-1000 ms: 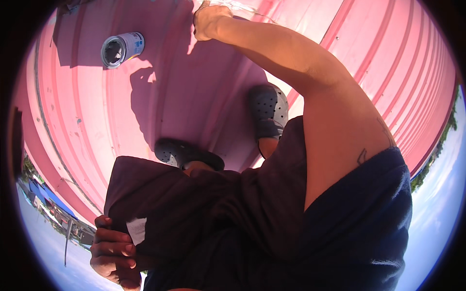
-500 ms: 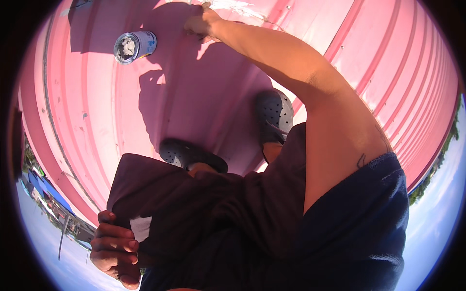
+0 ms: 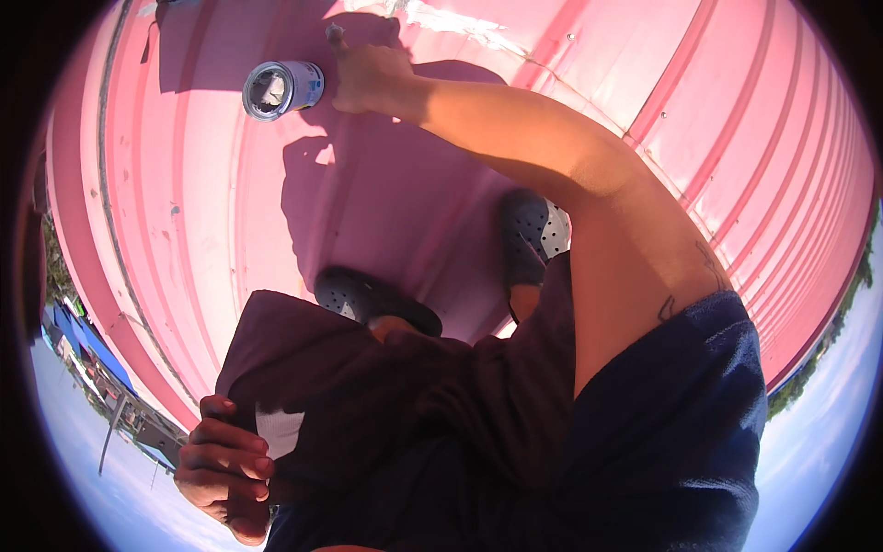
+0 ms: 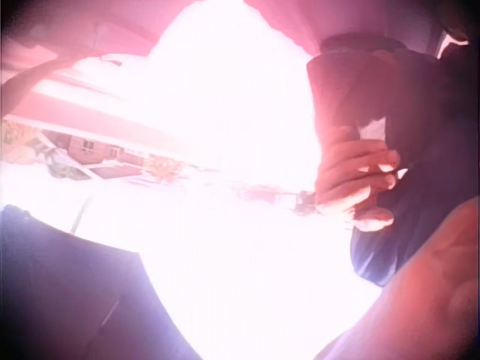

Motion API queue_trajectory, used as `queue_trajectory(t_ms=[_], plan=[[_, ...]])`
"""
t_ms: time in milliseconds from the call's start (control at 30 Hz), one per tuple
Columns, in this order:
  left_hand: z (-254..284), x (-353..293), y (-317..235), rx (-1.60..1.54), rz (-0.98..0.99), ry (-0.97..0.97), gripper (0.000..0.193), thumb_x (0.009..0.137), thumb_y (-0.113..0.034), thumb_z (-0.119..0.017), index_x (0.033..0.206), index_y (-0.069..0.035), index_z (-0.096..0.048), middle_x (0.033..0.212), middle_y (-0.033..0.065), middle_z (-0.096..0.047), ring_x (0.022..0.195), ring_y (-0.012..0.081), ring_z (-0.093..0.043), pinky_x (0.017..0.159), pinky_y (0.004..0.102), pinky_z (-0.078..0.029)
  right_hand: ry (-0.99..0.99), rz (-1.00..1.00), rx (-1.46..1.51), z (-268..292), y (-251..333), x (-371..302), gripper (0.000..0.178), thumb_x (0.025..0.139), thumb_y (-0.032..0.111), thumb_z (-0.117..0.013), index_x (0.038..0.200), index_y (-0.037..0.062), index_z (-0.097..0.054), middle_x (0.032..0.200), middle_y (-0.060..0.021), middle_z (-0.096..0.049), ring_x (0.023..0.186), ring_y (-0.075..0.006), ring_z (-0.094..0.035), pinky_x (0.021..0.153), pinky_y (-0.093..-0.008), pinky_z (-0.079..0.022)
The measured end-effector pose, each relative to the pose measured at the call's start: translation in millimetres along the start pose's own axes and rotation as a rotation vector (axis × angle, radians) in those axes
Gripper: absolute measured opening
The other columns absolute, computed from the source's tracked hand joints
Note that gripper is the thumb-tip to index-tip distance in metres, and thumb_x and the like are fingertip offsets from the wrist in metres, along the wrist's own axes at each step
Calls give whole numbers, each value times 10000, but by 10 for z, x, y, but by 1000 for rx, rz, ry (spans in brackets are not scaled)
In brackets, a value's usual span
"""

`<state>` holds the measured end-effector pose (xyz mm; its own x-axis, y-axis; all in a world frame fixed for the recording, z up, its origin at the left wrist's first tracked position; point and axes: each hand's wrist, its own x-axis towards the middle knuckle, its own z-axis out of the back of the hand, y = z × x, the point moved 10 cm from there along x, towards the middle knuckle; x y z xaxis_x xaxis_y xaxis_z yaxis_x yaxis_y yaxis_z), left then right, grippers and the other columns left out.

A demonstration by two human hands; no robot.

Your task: The person applies a grey sealant to a red metal roof seam by hand, smoothing the material along the joint with their fingers.

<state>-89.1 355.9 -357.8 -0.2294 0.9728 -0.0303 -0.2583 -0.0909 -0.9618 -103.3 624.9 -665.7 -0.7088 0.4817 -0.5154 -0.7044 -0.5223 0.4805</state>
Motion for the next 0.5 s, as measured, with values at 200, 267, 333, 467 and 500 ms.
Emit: queue_trajectory(t_ms=[200, 267, 333, 467, 500], plan=[[1034, -215, 918, -287, -12, -654, 321, 971, -292, -520, 1024, -19, -680, 1062, 160, -686, 994, 263, -631, 974, 434, -406, -123, 183, -52, 50, -148, -3, 769, 777, 174, -592, 1496, 141, -321, 1046, -126, -673, 957, -325, -666, 793, -445, -552], [1307, -124, 2334, -11, 418, -850, 470, 947, -339, -598, 1273, -1, -592, 1190, 212, -648, 1125, 279, -612, 987, 402, -443, -361, 232, -251, 222, -377, -51, 757, 779, 267, -645, 1474, 147, -368, 1175, -161, -616, 1081, -324, -611, 885, -480, -515], [1506, -95, 3195, 156, 556, -941, 586, 920, -343, -672, 1364, 3, -510, 1347, 224, -542, 1238, 298, -536, 1061, 449, -395, -298, 168, -253, 295, -221, -68, 684, 796, 260, -618, 1440, 147, -417, 1214, -164, -595, 1144, -325, -557, 935, -478, -476], [1372, 466, 3972, 557, 682, -794, 1006, 802, -518, -724, 1520, -39, -208, 1545, 294, -214, 1459, 420, -158, 1144, 577, -182, -528, 430, -239, 481, 115, -347, 686, 739, 237, -681, 1374, 74, -478, 1370, -189, -454, 1224, -392, -448, 985, -502, -403], [1328, 555, 4111, 633, 858, -735, 1081, 793, -578, -697, 1548, -64, -118, 1578, 300, -116, 1480, 437, -63, 1143, 626, -118, -516, 505, -217, 463, 337, -415, 641, 721, 223, -706, 1319, 66, -536, 1405, -196, -417, 1239, -404, -418, 998, -506, -385]])
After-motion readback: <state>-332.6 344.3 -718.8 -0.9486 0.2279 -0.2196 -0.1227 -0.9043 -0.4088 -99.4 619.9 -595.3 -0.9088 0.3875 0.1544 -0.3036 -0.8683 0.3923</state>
